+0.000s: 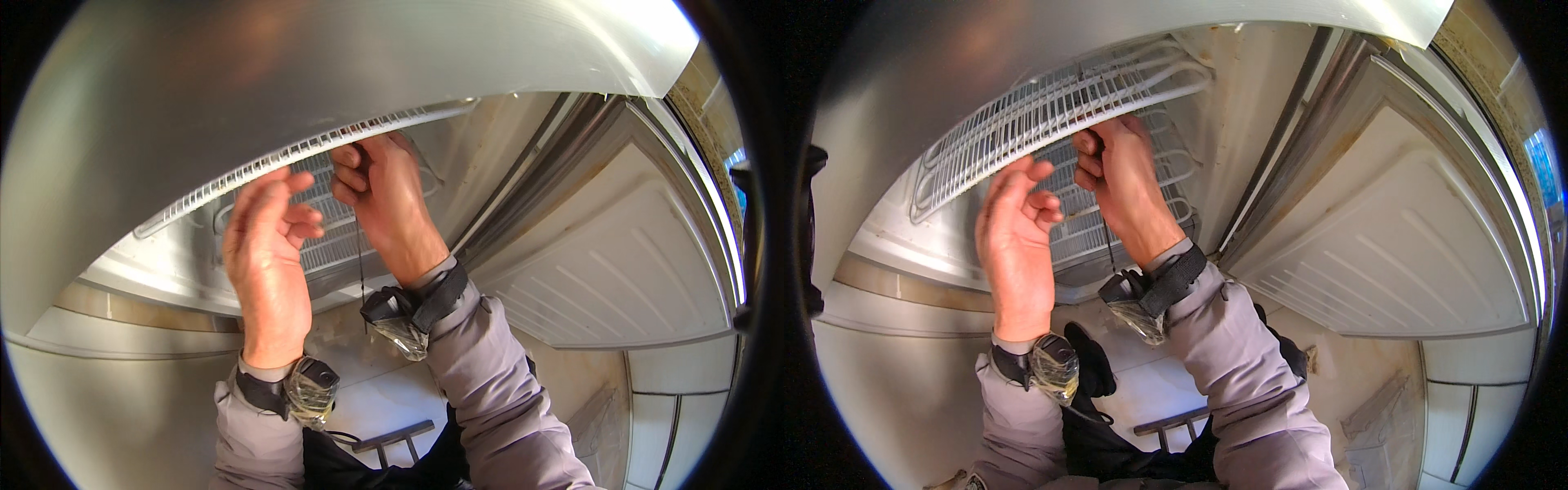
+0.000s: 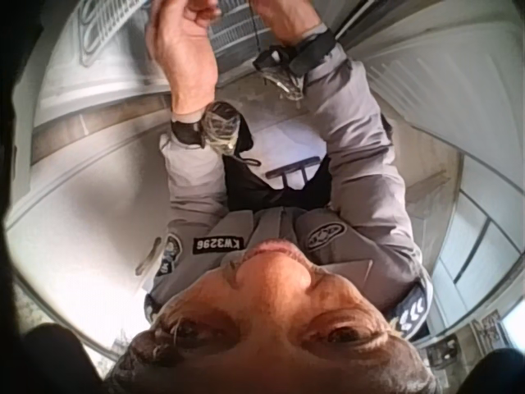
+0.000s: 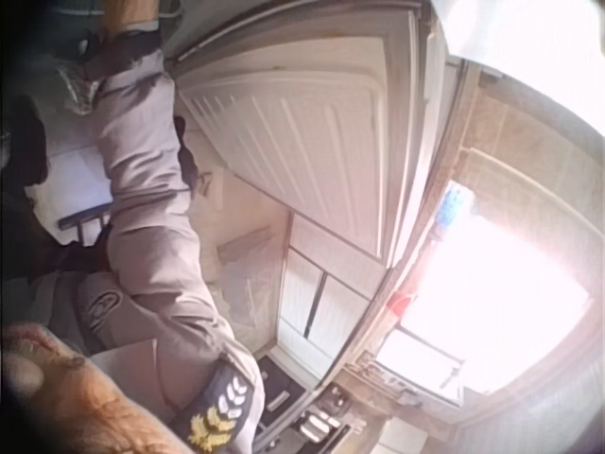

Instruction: The person unpacks a white dome security camera from its box and places the packaging on a counter. Then the person retrieves a thin metal rod and uses it to poke and adjust a wire inside the top of an open freezer compartment.

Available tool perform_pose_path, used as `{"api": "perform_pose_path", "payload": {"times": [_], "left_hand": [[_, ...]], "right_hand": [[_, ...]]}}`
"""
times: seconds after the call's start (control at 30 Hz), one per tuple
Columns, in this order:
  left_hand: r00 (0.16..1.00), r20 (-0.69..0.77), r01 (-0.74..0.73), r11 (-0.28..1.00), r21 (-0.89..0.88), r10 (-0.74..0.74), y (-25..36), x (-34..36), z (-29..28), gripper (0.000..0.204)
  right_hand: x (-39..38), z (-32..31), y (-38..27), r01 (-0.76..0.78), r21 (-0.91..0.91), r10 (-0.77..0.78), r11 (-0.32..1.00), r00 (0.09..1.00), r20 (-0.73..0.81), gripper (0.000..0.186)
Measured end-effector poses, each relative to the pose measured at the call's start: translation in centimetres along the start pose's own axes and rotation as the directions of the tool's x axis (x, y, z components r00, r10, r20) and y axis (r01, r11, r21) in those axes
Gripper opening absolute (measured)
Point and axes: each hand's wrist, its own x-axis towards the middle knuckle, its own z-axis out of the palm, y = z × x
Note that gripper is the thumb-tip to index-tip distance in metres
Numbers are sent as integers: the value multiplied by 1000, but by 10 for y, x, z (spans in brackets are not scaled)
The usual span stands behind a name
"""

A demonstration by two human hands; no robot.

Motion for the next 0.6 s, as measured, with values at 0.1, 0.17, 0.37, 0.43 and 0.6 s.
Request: {"api": "perform_pose_path", "payload": {"times": [0.1,0.17,0.37,0.43,0.6], "left_hand": [[995,21,90,976,200,-96,-8,0,-6,25],[975,149,109,938,329,-166,-12,0,-11,24],[846,360,174,843,509,-392,-17,0,-22,28],[841,394,144,856,497,-370,-18,-1,-21,27],[845,412,109,865,490,-340,-21,-4,-20,24]], "right_hand": [[-3,0,1,21,-8,-21,1000,1000,1,11],[-4,1,2,26,13,-26,1000,1000,2,12],[-4,4,4,23,67,-25,997,999,26,17],[-4,3,3,77,9,-77,997,995,57,18],[-1,0,2,107,-54,-103,993,992,74,19]]}}
